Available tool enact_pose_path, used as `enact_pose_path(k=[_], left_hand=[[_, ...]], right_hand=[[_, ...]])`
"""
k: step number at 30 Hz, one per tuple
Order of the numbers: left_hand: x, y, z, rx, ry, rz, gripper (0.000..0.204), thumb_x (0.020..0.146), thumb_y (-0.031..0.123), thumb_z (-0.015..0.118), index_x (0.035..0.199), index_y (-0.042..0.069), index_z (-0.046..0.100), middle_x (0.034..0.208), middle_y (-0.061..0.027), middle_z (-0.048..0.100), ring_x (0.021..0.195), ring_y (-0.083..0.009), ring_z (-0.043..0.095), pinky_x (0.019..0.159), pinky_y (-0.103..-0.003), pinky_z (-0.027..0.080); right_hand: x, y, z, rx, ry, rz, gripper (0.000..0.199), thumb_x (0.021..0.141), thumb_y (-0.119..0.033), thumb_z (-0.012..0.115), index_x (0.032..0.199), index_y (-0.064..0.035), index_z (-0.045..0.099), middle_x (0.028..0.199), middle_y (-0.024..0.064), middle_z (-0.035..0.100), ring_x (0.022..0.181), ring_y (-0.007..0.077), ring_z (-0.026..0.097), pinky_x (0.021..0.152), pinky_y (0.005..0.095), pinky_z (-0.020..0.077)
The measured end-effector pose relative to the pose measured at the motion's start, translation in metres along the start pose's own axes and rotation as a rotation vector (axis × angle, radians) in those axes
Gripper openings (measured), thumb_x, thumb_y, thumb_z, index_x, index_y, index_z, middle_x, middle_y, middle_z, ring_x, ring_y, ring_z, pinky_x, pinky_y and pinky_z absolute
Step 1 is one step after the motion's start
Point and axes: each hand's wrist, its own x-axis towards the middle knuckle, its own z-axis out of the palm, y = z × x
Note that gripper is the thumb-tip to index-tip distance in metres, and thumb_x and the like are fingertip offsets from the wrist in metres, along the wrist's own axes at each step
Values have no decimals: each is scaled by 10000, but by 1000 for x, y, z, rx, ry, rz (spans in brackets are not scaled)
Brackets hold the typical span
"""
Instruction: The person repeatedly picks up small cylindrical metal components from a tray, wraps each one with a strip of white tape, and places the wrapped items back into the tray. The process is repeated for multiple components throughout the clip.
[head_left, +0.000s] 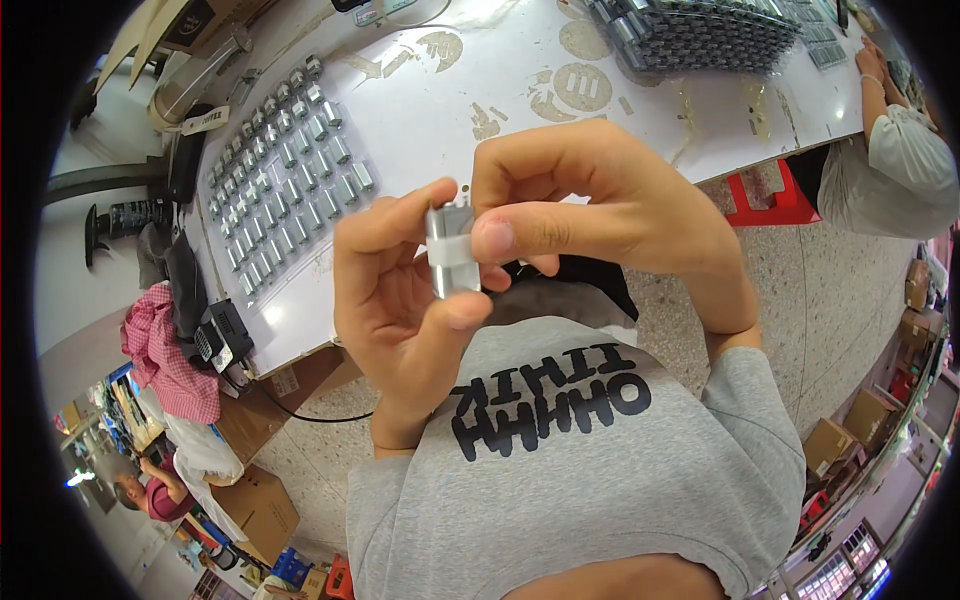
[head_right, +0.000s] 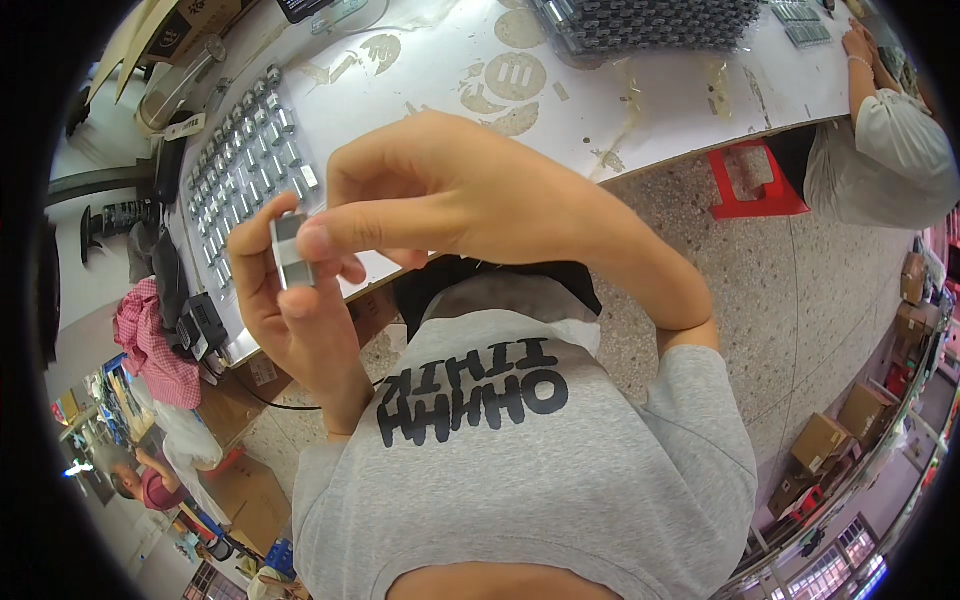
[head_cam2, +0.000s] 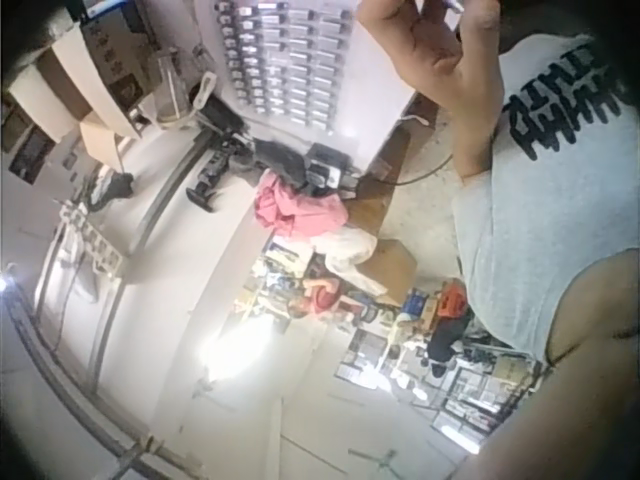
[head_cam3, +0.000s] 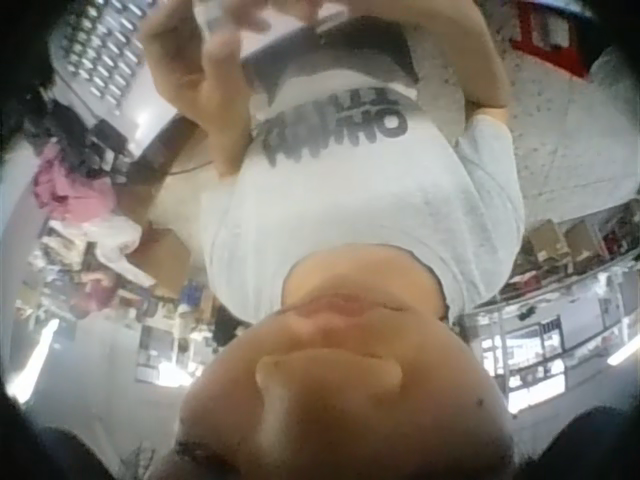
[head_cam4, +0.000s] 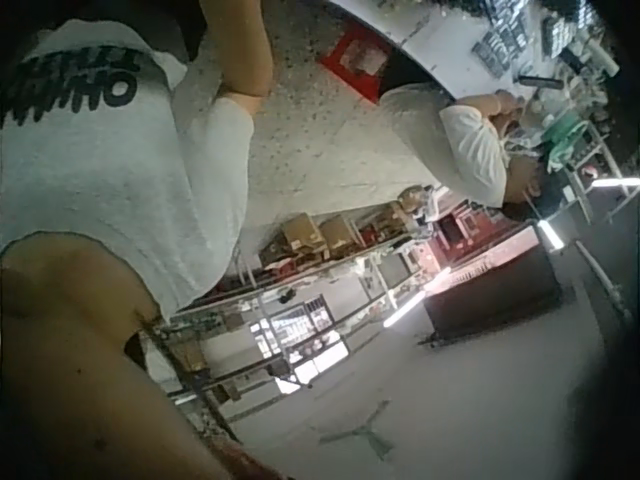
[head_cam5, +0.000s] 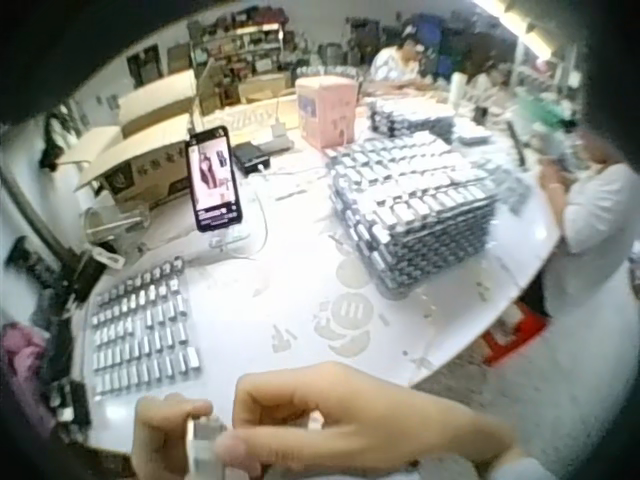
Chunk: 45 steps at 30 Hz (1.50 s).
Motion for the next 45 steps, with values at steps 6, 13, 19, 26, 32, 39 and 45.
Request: enact_pose_path(k=[6,13,19,26,32,39,45], left_hand=[[7,7,-2,694,-76,2,420,945,269,293,1142,-63,459,921,-105,558,652,-82,464,556,-188,359],[7,15,-1,682,-113,-30,324,855,92,485,1159,-16,462,876,-92,547,633,-115,488,565,-217,400],[10,11,-5,601,-193,11,453,700,-47,643,1122,3,486,939,-97,589,678,-130,559,608,-226,449],[14,16,-4,544,-108,-24,429,671,-38,673,1063,1,503,864,-83,588,679,-115,571,584,-215,449],[15,9,-9,287,-201,8,429,730,70,658,1082,-47,441,816,-109,558,612,-122,551,555,-210,431],[8,0,4,184,4,-47,556,815,387,559,1101,-60,391,677,-51,505,514,-81,466,465,-187,335],[5,1,7,163,-30,-104,621,844,505,430,1114,-53,387,689,-41,495,502,-62,428,460,-176,313]], right_hand=[[-1,2,6,-114,152,-117,226,816,-205,601,721,-22,509,591,-32,466,521,26,388,455,169,308],[0,15,7,-293,248,-243,240,773,-173,654,685,-28,485,580,-27,433,524,23,385,454,177,292],[-3,9,3,-180,164,-178,206,764,-145,654,685,-26,506,616,-19,491,572,27,432,486,175,313],[-6,2,-1,124,88,-78,174,776,-173,626,727,-19,563,629,-5,520,576,57,474,515,176,366],[-12,-2,-3,259,26,66,171,779,-167,615,710,-31,539,592,-24,468,510,33,410,453,162,301],[-13,2,6,308,75,-107,146,828,-150,570,810,-5,562,722,25,595,735,69,545,646,211,434],[-11,1,19,389,136,-120,118,821,-83,562,768,-3,494,657,56,560,562,91,533,541,203,419]])
